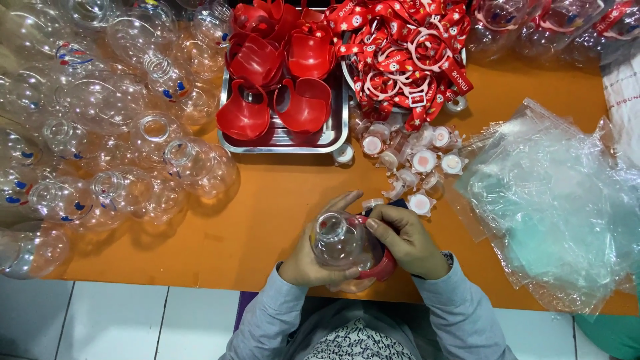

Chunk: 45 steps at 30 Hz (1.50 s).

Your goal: Assembling small plastic bottles by attaching red caps and lanyards.

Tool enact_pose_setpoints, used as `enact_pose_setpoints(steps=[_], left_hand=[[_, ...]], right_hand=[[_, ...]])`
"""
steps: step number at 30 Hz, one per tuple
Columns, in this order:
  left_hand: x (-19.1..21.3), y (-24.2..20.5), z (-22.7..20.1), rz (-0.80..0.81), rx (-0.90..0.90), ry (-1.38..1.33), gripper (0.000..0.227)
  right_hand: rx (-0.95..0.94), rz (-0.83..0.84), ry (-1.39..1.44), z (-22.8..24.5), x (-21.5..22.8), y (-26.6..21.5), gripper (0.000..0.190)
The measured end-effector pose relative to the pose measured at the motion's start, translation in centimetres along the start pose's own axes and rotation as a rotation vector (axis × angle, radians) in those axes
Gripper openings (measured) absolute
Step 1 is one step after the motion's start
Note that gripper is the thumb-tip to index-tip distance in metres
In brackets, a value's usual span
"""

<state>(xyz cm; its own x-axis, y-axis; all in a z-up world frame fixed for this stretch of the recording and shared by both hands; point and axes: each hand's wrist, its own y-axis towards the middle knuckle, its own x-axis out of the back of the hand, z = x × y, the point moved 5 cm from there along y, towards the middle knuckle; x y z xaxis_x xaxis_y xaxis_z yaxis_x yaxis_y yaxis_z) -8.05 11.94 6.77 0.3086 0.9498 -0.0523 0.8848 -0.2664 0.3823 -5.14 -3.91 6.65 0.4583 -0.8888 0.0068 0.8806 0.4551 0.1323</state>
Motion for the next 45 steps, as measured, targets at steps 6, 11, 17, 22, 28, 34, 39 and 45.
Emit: enact_pose_setpoints(steps=[6, 11, 17, 22, 28, 34, 39, 45], left_hand=[[-0.5, 0.5, -0.5, -0.054, 0.01, 0.109, 0.115], [0.6, 1.1, -0.7, -0.347, 0.035, 0.185, 0.101], [2.5, 2.0, -1.5, -0.361, 0.056, 0.257, 0.1], [4.7, 5.0, -3.3, -0.118, 0.014, 0.418, 0.113], [6.0, 6.6, -0.8, -0.013, 0.158, 0.188, 0.081], [6.5, 6.0, 2.0, -0.115, 0.104, 0.132, 0.088], [7.2, 5.4, 4.2, -0.156, 0.073, 0.087, 0.094], [7.2, 5.4, 5.0, -0.182, 0.029, 0.187, 0.09]], right_hand=[[-0.008, -0.043, 0.001, -0.6, -0.3, 0.6, 0.032], [0.188, -0.161, -0.253, 2.6, -0.3, 1.0, 0.078], [0.09, 0.007, -0.239, 2.7, -1.6, 3.0, 0.115], [-0.062, 0.046, 0.16, -1.9, 1.4, 5.9, 0.122], [0.092, 0.133, 0.056, -3.9, 1.7, 8.0, 0.096], [0.064, 0.058, 0.012, -3.5, 0.5, 7.7, 0.094], [-0.034, 0.065, 0.092, -3.9, 0.6, 8.0, 0.075], [0.216, -0.02, -0.348, -3.5, 1.5, 7.7, 0.089]])
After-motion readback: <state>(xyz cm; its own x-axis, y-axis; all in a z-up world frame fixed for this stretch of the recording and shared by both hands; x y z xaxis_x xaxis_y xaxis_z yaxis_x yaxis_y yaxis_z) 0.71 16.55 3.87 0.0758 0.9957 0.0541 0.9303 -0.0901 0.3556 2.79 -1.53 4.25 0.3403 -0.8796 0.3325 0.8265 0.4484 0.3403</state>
